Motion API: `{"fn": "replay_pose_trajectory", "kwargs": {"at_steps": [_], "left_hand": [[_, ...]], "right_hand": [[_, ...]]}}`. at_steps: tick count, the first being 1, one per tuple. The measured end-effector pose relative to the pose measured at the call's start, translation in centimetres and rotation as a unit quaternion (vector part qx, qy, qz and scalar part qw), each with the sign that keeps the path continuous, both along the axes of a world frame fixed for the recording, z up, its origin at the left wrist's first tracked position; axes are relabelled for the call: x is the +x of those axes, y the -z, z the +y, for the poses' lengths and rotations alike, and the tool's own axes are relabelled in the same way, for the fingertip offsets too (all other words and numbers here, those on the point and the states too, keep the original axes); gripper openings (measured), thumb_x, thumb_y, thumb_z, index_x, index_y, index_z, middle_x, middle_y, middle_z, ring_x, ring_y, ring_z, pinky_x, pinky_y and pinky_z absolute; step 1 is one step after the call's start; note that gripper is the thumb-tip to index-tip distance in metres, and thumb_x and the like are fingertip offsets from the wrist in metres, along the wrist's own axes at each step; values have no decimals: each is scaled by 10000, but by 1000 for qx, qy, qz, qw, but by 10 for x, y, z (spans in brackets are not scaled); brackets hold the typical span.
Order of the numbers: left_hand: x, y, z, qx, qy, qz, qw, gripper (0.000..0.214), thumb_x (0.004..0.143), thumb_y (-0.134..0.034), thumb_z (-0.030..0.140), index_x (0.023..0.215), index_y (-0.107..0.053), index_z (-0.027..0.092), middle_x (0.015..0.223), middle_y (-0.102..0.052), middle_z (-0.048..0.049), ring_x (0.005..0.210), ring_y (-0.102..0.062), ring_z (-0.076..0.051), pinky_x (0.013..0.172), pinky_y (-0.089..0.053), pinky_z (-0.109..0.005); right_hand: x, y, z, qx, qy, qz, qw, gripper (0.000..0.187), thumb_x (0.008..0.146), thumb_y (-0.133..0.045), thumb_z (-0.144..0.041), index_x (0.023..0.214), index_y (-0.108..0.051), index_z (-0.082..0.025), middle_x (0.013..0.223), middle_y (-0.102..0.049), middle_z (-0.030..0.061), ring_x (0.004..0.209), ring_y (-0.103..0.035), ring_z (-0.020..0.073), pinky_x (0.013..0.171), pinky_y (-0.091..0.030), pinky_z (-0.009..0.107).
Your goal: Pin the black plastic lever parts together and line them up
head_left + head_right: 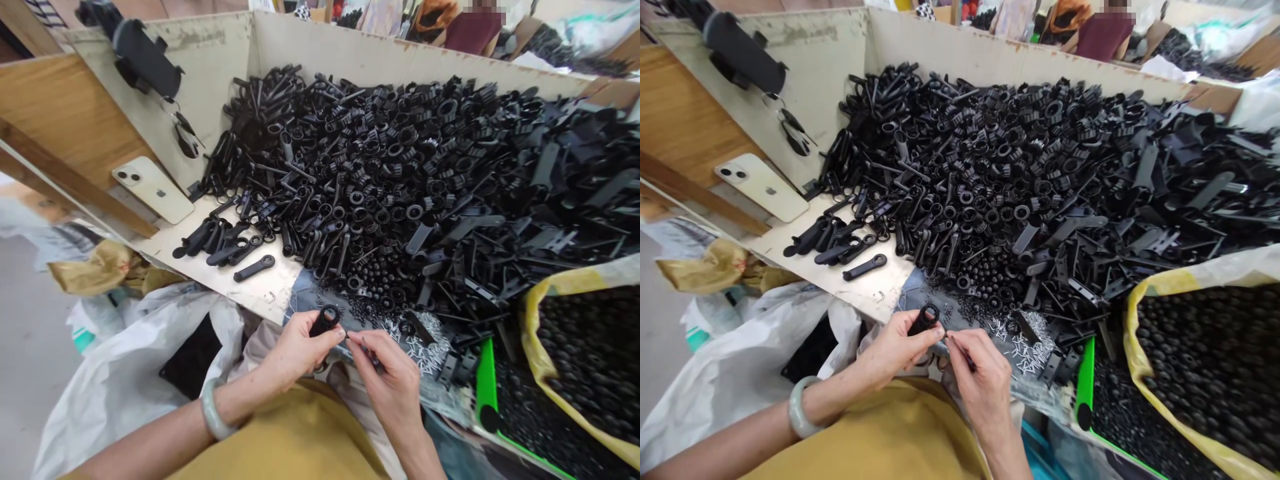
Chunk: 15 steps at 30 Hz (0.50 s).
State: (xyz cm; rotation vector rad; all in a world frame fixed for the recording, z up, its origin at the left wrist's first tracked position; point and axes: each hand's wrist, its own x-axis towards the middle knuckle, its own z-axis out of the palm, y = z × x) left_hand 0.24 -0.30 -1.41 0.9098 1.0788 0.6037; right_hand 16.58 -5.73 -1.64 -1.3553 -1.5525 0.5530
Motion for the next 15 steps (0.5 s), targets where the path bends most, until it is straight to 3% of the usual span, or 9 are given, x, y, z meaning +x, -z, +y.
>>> {"fn": "replay_pose_trajectory", "kwargs": {"at_steps": [6, 12, 15], "left_hand": [[-3, 6, 1, 19, 30, 31, 999, 244, 806, -738, 382, 777, -620, 171, 513, -484, 85, 410, -369, -51, 391, -267, -184], [-1, -12, 4, -133, 7, -112, 985, 322, 739, -813, 419, 818, -591, 199, 455, -425, 120, 361, -239, -33, 366, -184, -189], [1, -18, 5, -200, -15, -155, 967, 369, 684, -869, 382, 772, -558, 204, 451, -424, 120, 375, -251, -27, 388, -187, -185]], "right_hand": [[2, -4, 3, -22, -39, 17, 999, 167, 953, -670, -109, 1002, -772, -232, 905, -762, 17, 796, -713, 139, 722, -553, 211], [-2, -7, 4, -46, 18, 57, 997, 104, 937, -715, -182, 967, -791, -246, 810, -736, -7, 667, -659, 127, 587, -518, 201], [-2, -7, 4, -19, 25, 42, 999, 113, 936, -713, -166, 963, -789, -244, 830, -743, 1, 691, -671, 133, 615, -533, 211]]}}
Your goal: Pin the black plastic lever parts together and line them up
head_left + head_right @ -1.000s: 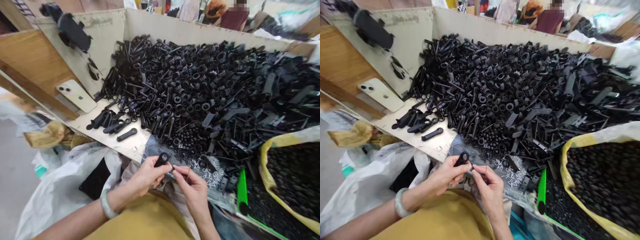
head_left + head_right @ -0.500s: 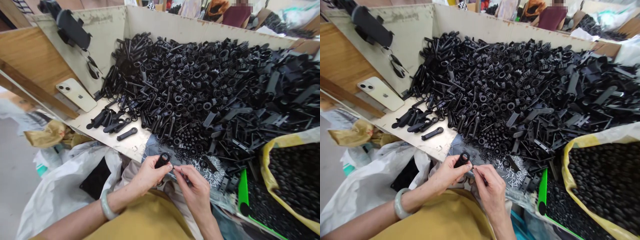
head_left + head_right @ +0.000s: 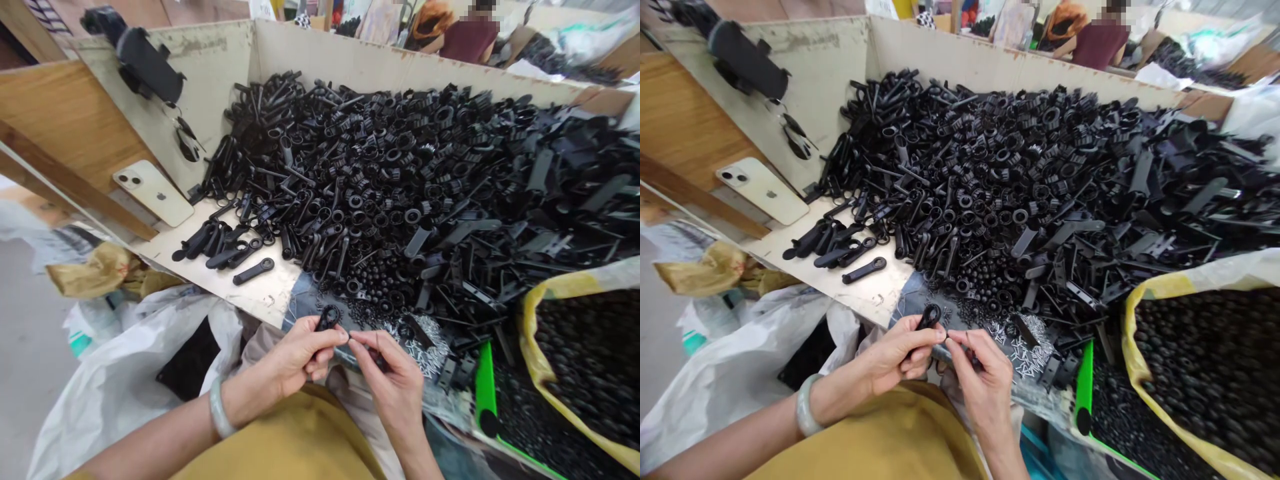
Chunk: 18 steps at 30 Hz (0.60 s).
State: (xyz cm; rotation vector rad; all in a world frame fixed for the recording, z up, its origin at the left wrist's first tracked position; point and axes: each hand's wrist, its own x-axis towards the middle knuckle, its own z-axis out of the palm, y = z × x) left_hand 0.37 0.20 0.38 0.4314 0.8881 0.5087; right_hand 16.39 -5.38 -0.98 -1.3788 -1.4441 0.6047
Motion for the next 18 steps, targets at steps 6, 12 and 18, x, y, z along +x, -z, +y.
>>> {"fn": "replay_pose_trajectory", "kwargs": {"at_steps": [6, 12, 18], "left_hand": [[3, 1, -1, -95, -28, -38, 994, 486, 588, -938, 308, 698, -474, 218, 460, -448, 107, 405, -307, -31, 416, -191, -191], [6, -1, -3, -96, -20, -42, 994, 472, 609, -903, 305, 684, -444, 223, 458, -449, 103, 401, -303, -35, 430, -176, -210], [-3, -9, -5, -22, 37, -72, 996, 232, 717, -704, 215, 878, -537, 211, 573, -564, 60, 481, -420, -80, 518, -351, -230]], "right_hand": [[5, 2, -2, 52, -23, -62, 996, 189, 932, -700, -110, 1068, -769, -223, 919, -760, 33, 772, -716, 145, 673, -569, 224], [6, 0, -2, 45, -16, -100, 994, 144, 942, -688, -140, 1048, -745, -219, 897, -748, 25, 691, -678, 126, 602, -540, 214], [9, -3, -1, 33, 4, -91, 995, 66, 938, -684, -182, 974, -733, -207, 850, -732, 28, 654, -651, 138, 567, -526, 231]]}}
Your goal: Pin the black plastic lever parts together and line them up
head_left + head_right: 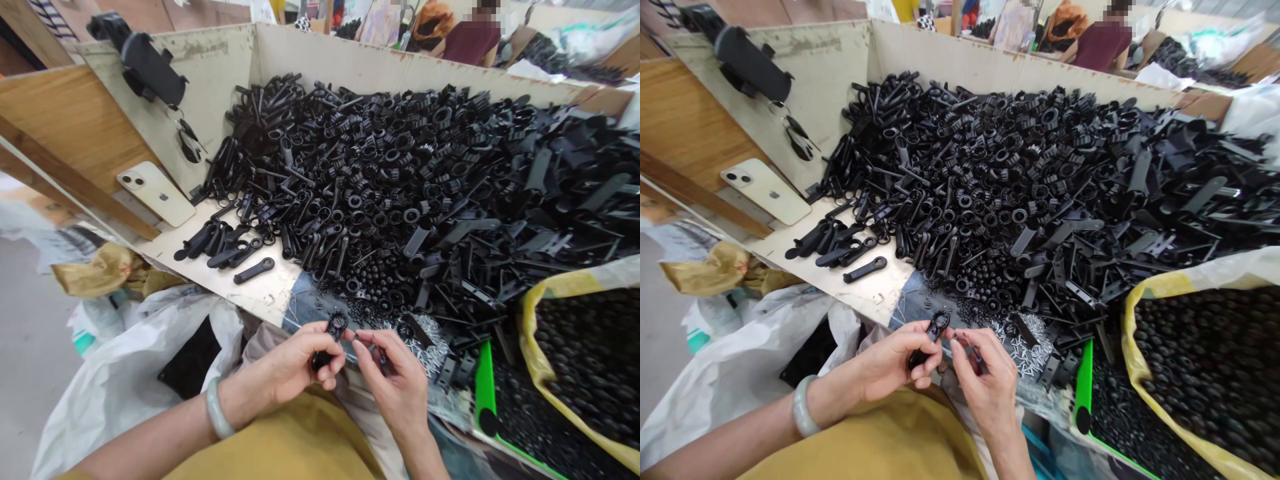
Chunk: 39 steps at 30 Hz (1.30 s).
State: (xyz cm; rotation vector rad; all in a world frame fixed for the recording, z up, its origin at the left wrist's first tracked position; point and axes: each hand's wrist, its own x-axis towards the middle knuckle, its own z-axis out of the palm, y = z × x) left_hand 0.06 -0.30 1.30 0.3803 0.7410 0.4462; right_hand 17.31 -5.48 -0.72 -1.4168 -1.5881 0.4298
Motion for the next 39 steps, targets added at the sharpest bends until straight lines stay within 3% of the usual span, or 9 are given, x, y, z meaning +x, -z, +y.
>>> {"fn": "replay_pose_trajectory", "kwargs": {"at_steps": [4, 11, 20, 30, 35, 39], "left_hand": [[-8, 6, -4, 84, 25, 38, 995, 241, 756, -640, 201, 964, -519, 207, 718, -628, 33, 534, -501, -91, 571, -402, -249], [-13, 17, -11, 149, 55, 106, 982, 184, 828, -574, 186, 1004, -523, 208, 738, -593, 48, 675, -564, -113, 717, -434, -268], [-11, 17, -4, 303, 90, 181, 931, 154, 837, -500, 142, 965, -510, 227, 836, -559, 37, 701, -525, -124, 690, -407, -270], [-13, 8, -3, 347, 94, 231, 904, 168, 907, -501, 189, 1056, -568, 227, 808, -558, 32, 713, -503, -145, 682, -403, -265], [-12, 18, -1, 377, 63, 242, 892, 142, 972, -526, 329, 1034, -591, 219, 816, -577, 14, 735, -509, -154, 661, -400, -259], [-14, 27, 1, 408, 83, 241, 877, 155, 1000, -488, 343, 1006, -572, 213, 795, -607, 14, 698, -522, -144, 646, -403, -253]], "right_hand": [[-1, -2, 0, 2, -28, -5, 1000, 88, 941, -669, -170, 1002, -724, -204, 829, -715, 21, 563, -591, 118, 511, -493, 231], [-6, 1, 6, 20, -74, -62, 995, 126, 958, -649, -149, 1056, -709, -199, 895, -728, 42, 674, -690, 133, 576, -536, 226], [-9, 2, 8, -1, -69, -55, 996, 130, 993, -607, -139, 1063, -691, -211, 896, -719, 31, 740, -712, 144, 669, -560, 239], [-19, 2, 4, 1, -29, -33, 999, 147, 1013, -580, -159, 971, -706, -223, 798, -707, 18, 680, -688, 150, 625, -552, 247], [-21, 5, 1, 27, -39, -55, 997, 195, 997, -574, -111, 1080, -722, -206, 899, -753, 47, 756, -731, 155, 690, -583, 244], [-20, 6, -1, 11, -62, -86, 994, 239, 1002, -531, -102, 1145, -704, -185, 854, -733, 44, 723, -710, 154, 683, -573, 252]]}}
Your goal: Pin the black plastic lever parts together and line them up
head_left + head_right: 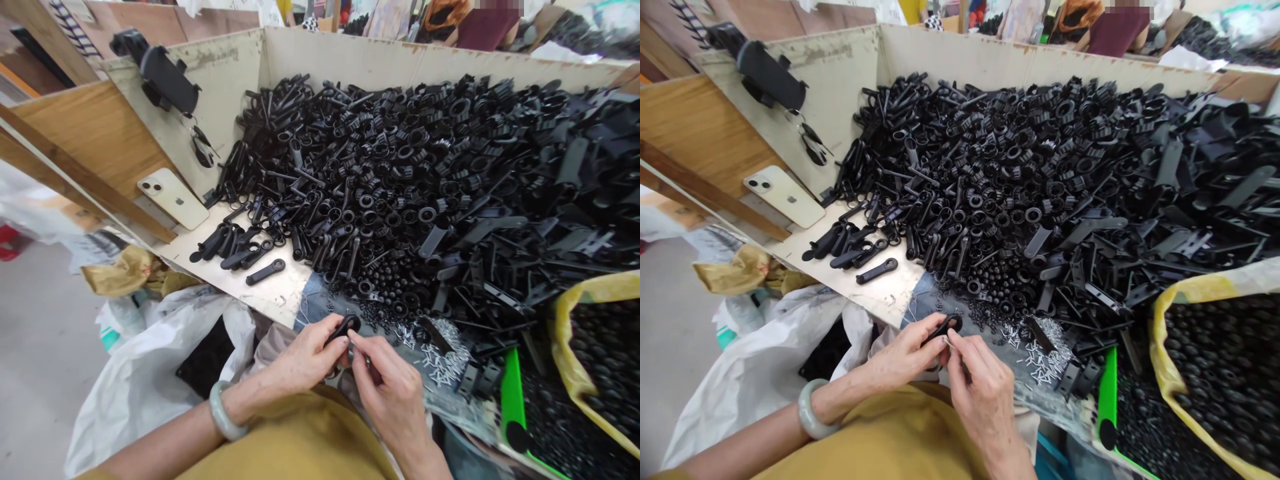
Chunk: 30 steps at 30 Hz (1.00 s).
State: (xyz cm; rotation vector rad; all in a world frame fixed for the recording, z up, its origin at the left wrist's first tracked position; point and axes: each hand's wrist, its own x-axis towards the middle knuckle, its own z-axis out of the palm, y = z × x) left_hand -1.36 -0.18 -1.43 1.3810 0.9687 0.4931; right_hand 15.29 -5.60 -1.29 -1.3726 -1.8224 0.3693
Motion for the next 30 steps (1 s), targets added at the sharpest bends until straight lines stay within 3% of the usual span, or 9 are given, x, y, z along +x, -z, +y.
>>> {"fn": "replay_pose_trajectory", "kwargs": {"at_steps": [4, 9, 14, 17, 22, 30], "left_hand": [[-1, 4, 0, -11, -20, 12, 1000, 166, 1007, -472, 346, 959, -563, 215, 692, -580, 38, 630, -523, -139, 620, -401, -251], [0, 8, 0, -7, -26, 8, 1000, 236, 1011, -491, 390, 1078, -611, 198, 685, -598, 30, 638, -547, -150, 626, -402, -255], [0, 11, 1, -11, -28, -2, 1000, 277, 1015, -479, 410, 1097, -624, 189, 673, -609, 28, 638, -560, -153, 626, -397, -258], [0, 10, 2, -20, -21, 6, 1000, 262, 1011, -478, 405, 1077, -619, 193, 654, -616, 35, 615, -545, -145, 611, -379, -254], [0, 11, 2, -20, -24, 30, 999, 253, 1011, -474, 400, 1074, -610, 197, 657, -618, 41, 589, -497, -133, 584, -349, -251], [-1, 15, 0, 4, -19, 17, 1000, 227, 1018, -470, 377, 1035, -610, 200, 677, -610, 30, 672, -559, -151, 659, -407, -251]], "right_hand": [[2, 1, 0, -3, -7, -62, 998, 318, 998, -488, -97, 1221, -698, -182, 877, -725, 49, 720, -704, 151, 673, -557, 247], [4, -2, -1, -35, -16, -86, 996, 352, 1004, -466, -129, 1263, -698, -182, 897, -719, 53, 730, -707, 160, 650, -539, 249], [14, -11, -3, -102, -50, -40, 993, 362, 1043, -453, -180, 1331, -671, -199, 911, -730, 45, 749, -718, 159, 675, -560, 246], [23, -12, -5, -102, -54, 12, 993, 379, 1065, -424, -178, 1390, -618, -201, 936, -750, 43, 791, -735, 148, 721, -576, 227], [23, 0, -7, -89, -29, -16, 995, 298, 1037, -438, -132, 1216, -665, -204, 948, -789, 42, 742, -767, 164, 654, -593, 231], [15, 15, -6, -119, -41, -45, 991, 391, 1022, -385, -104, 1277, -675, -164, 1154, -794, 104, 963, -796, 211, 837, -637, 285]]}}
